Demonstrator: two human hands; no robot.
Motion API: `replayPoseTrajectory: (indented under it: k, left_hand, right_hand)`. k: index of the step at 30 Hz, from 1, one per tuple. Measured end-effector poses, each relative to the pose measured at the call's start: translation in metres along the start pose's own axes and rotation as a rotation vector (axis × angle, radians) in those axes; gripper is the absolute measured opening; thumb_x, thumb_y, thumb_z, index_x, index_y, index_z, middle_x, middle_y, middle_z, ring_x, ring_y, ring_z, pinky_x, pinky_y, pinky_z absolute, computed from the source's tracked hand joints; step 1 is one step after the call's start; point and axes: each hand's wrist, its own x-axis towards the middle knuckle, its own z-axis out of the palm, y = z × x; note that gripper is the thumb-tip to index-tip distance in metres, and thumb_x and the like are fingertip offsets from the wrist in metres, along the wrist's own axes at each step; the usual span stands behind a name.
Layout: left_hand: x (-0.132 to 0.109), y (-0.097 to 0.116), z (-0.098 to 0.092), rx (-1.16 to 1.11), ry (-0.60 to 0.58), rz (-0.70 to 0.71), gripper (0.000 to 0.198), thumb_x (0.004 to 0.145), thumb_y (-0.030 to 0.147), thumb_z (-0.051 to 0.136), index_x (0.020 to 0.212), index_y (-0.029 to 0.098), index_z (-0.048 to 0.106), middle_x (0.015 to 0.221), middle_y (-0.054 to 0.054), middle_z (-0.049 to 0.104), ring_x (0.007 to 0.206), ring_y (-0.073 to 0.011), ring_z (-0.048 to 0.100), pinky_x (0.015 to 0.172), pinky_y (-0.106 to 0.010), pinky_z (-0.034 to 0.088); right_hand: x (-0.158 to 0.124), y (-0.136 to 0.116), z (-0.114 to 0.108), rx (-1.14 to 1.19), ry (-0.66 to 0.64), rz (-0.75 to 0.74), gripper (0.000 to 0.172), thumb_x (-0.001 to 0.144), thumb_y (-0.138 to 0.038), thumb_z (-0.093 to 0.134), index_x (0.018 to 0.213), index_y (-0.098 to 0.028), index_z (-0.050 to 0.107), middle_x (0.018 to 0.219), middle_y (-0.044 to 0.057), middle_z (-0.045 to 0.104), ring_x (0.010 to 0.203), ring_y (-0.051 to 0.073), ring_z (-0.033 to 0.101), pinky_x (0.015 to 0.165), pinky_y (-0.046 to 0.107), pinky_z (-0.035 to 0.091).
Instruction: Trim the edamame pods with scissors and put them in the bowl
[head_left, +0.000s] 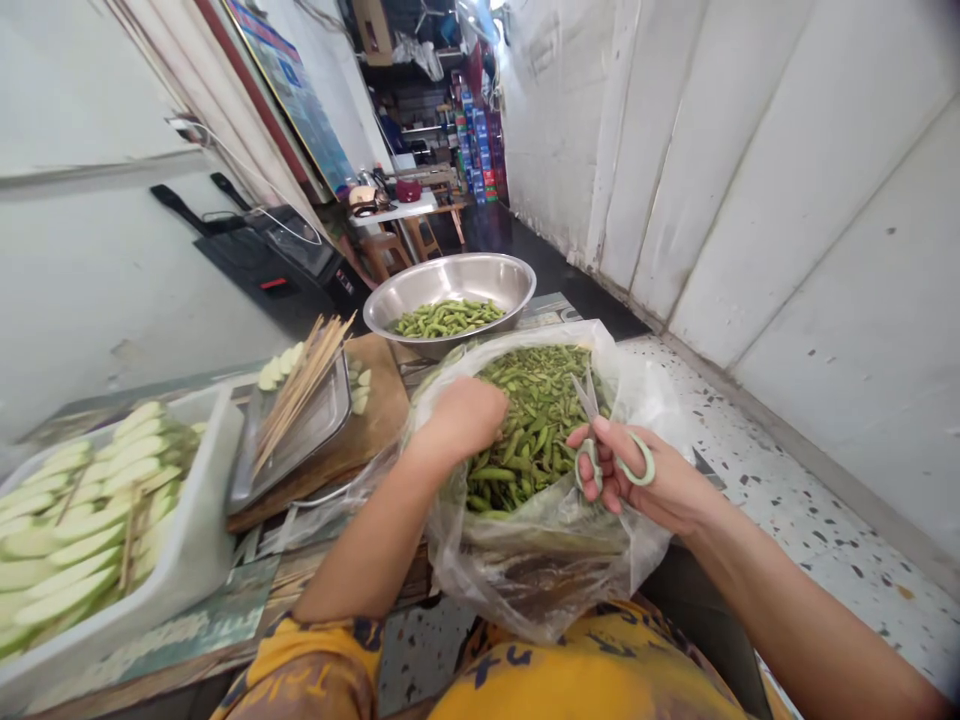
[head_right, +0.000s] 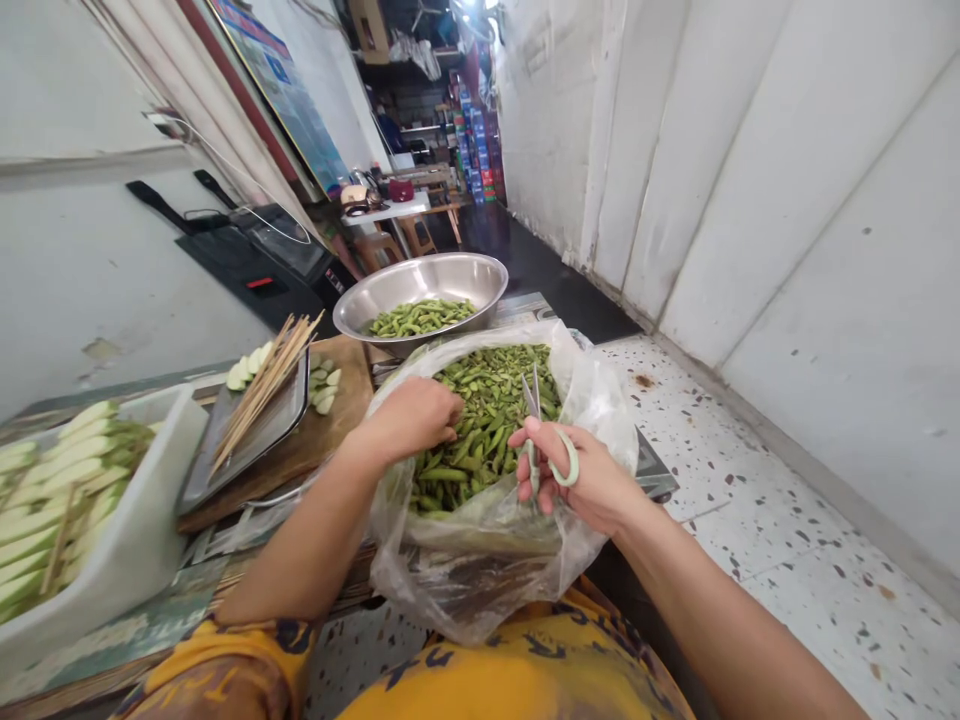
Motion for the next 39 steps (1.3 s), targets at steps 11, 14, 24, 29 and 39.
replayPoseTrajectory:
  k: [11, 14, 24, 29, 39]
  left_hand:
    - [0.011, 0.004, 0.000, -0.959, 0.235, 0.093, 0.023, 0.081, 0.033, 0.055, 0.072, 0.015, 0.067, 0.074, 0.000, 0.068, 0.071, -0.0133, 0.057, 0.071, -0.023, 0.040]
    - [0.009, 0.011, -0.003, -1.026, 0.249, 0.012, 0.028, 0.081, 0.036, 0.055, 0.068, 0.015, 0.067, 0.067, 0.001, 0.065, 0.063, -0.0114, 0.051, 0.063, -0.023, 0.036]
    - [0.007, 0.022, -0.005, -1.024, 0.242, 0.025, 0.035, 0.083, 0.036, 0.051, 0.060, 0.014, 0.065, 0.055, 0.001, 0.057, 0.055, -0.0105, 0.047, 0.057, -0.022, 0.033]
    - [0.012, 0.018, 0.006, -1.187, 0.131, 0.015, 0.035, 0.084, 0.039, 0.050, 0.063, 0.014, 0.062, 0.053, 0.002, 0.053, 0.046, -0.0070, 0.038, 0.047, -0.020, 0.028]
    - [0.020, 0.023, 0.003, -1.911, 0.189, -0.039, 0.013, 0.079, 0.021, 0.060, 0.081, 0.013, 0.050, 0.067, -0.001, 0.057, 0.050, -0.0048, 0.051, 0.045, -0.015, 0.031]
  right_hand:
    - [0.002, 0.003, 0.008, -0.264, -0.009, 0.039, 0.054, 0.072, -0.066, 0.062, 0.085, -0.015, 0.055, 0.061, 0.000, 0.057, 0.051, 0.013, 0.059, 0.031, 0.016, 0.040]
    - [0.002, 0.002, 0.011, -0.292, -0.013, 0.041, 0.055, 0.070, -0.068, 0.062, 0.084, -0.016, 0.053, 0.061, 0.000, 0.057, 0.051, 0.013, 0.059, 0.030, 0.016, 0.040]
    - [0.006, 0.004, 0.009, -0.348, 0.025, 0.022, 0.043, 0.075, -0.059, 0.064, 0.077, -0.017, 0.053, 0.056, -0.003, 0.056, 0.043, 0.011, 0.055, 0.028, 0.016, 0.035]
    - [0.005, 0.004, 0.007, -0.359, 0.094, 0.050, 0.042, 0.072, -0.054, 0.069, 0.068, -0.017, 0.052, 0.046, -0.006, 0.052, 0.031, 0.006, 0.042, 0.026, 0.015, 0.022]
    - [0.004, 0.002, 0.004, -0.259, 0.007, 0.048, 0.048, 0.076, -0.063, 0.061, 0.083, -0.016, 0.054, 0.060, -0.001, 0.056, 0.050, 0.012, 0.057, 0.032, 0.016, 0.039]
